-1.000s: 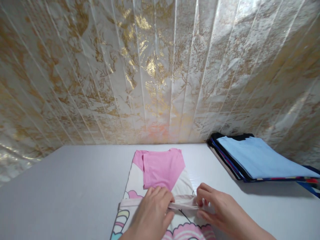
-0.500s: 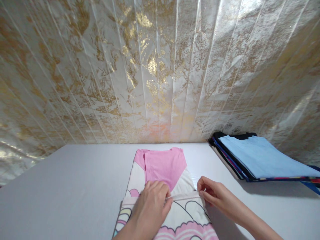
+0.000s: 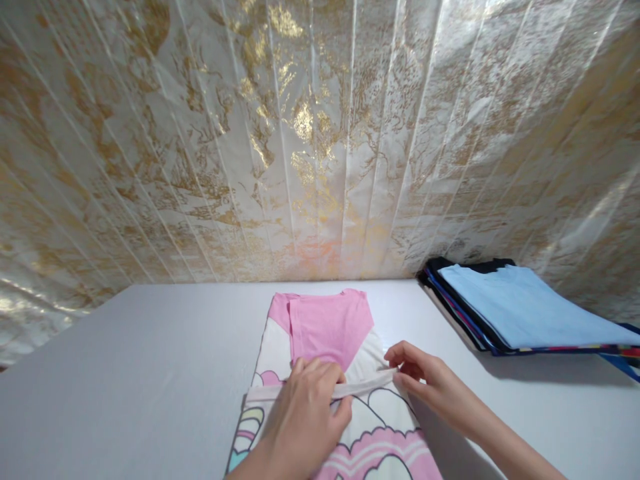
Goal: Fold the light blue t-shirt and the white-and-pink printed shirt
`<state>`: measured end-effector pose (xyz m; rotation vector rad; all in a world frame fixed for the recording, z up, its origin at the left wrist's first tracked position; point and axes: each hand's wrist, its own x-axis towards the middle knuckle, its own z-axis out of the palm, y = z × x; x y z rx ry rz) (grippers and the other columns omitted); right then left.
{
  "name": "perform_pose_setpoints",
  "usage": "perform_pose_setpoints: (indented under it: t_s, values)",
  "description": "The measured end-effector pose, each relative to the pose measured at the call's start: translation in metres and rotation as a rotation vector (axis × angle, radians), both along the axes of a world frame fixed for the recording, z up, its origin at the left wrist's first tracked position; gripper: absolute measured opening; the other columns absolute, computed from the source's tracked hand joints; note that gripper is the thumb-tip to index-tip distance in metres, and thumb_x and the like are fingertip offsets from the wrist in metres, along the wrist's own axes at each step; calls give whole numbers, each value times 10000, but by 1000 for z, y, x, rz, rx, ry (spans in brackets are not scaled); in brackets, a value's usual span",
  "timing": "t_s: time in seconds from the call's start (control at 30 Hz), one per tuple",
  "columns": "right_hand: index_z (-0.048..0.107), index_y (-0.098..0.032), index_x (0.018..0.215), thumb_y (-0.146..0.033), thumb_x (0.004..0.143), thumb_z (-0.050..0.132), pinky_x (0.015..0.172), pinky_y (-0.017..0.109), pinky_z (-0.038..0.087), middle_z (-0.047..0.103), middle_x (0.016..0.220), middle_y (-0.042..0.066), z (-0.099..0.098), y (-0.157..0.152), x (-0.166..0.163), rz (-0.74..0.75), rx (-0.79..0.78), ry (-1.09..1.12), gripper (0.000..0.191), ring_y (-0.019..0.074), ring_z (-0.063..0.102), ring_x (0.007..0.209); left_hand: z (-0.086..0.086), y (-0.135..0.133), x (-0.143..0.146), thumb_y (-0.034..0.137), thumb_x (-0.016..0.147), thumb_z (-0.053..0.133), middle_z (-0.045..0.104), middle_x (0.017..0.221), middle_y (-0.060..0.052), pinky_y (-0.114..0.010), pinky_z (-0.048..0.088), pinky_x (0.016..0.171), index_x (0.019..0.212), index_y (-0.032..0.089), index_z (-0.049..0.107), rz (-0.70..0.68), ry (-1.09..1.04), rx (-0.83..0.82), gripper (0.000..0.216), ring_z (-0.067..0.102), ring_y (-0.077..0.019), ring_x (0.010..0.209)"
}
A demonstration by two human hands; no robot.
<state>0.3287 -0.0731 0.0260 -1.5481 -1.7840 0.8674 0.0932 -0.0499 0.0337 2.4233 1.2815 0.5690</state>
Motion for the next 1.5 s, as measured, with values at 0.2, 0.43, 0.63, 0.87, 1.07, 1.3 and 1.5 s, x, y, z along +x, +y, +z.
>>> perform_pose_setpoints:
  t_s: [0.2, 0.43, 0.63, 0.87, 1.07, 1.3, 1.5]
  values:
    - [560, -221, 1009, -238, 840, 482, 639, 272, 447, 627, 867, 21, 5, -4, 4, -96, 117, -224, 187, 153, 563, 681, 4, -4, 0, 2, 742, 403, 598, 1131, -51, -407, 357, 946, 1170, 215, 545, -60, 136, 92, 499, 511, -234, 1040]
    - [476, -238, 1297, -234, 935, 364, 924, 329, 486, 587, 1286, 110, -32, -40, -19, 12, 449, -357, 379, 220, 574, 1167, -54, -27, -28, 181, 945, 405, 438, 1478, -26, -304, 378, 1032, 1463, 277, 322, -341, 235, 320, 534, 422, -207, 1330]
    - [248, -294, 1515, -501, 866, 564, 955, 375, 474, 422, 1480, 64, -93, -59, -32, 185, 630, -749, 751, 312, 487, 1285, -72, -37, -74, 372, 966, 463, 364, 1507, -37, -310, 379, 1044, 1531, 307, 102, -257, 337, 330, 673, 417, -234, 1346]
    - [189, -290, 1526, -577, 871, 532, 943, 393, 464, 397, 1483, 78, -81, -62, -34, 122, 693, -853, 793, 323, 503, 1268, -46, -47, -90, 549, 953, 426, 258, 1547, -76, -380, 307, 1108, 1529, 245, 142, -184, 274, 241, 711, 325, -263, 1398]
    - [110, -224, 1539, -533, 887, 521, 865, 414, 501, 448, 1438, 128, -79, -63, -39, 103, 826, -911, 831, 341, 564, 1198, -40, -34, -118, 474, 993, 367, 244, 1564, -69, -400, 266, 1134, 1520, 226, 197, -28, 255, 177, 607, 249, -233, 1430]
    - [302, -234, 1502, -514, 894, 511, 961, 412, 481, 370, 1500, 105, -80, -58, -36, 129, 598, -824, 702, 326, 425, 1330, -10, -23, -135, 242, 919, 471, 629, 1139, -92, -364, 416, 903, 1030, 176, 604, 377, 238, 91, 185, 560, -229, 1067]
    - [513, -168, 1344, -344, 902, 472, 967, 446, 476, 507, 1409, 144, -55, -38, -26, -64, 447, -673, 477, 287, 497, 1267, 0, -10, -114, 246, 898, 521, 622, 885, -47, -340, 383, 792, 815, 183, 583, 376, 253, 77, 122, 565, -227, 883]
